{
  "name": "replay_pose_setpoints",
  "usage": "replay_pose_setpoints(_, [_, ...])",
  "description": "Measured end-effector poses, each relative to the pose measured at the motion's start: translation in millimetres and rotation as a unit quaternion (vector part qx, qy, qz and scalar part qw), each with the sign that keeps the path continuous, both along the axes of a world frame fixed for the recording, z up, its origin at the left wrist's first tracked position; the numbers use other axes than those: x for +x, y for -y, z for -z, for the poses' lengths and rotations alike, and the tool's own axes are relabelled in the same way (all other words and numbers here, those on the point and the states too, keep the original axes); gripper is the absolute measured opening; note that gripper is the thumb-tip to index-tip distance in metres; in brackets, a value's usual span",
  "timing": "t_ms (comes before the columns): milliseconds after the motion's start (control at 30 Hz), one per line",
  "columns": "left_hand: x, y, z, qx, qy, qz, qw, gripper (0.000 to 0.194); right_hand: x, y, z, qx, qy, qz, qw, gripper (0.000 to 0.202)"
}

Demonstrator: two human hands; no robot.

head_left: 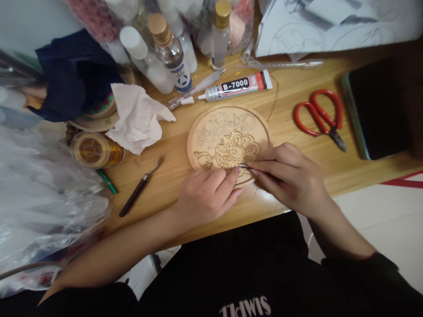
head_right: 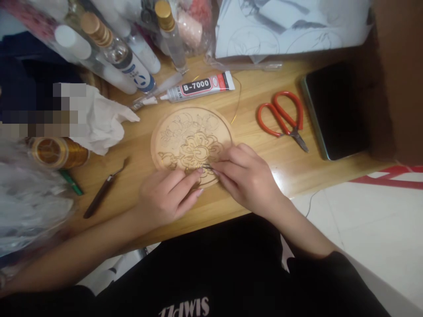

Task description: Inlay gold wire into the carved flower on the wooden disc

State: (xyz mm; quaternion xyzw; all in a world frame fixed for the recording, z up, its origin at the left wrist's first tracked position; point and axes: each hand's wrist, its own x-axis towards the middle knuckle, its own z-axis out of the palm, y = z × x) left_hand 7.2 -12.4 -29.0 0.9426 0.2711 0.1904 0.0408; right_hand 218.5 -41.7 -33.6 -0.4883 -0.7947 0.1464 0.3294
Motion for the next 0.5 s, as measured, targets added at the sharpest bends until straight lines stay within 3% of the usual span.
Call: replay_pose_setpoints(500, [0.7, 0.1, -1.7, -0.006, -0.01, 0.006, 1.0, 0.025, 0.2, -0.7, -0.4, -0.012, -0.013, 0.0, 1.0, 0.013])
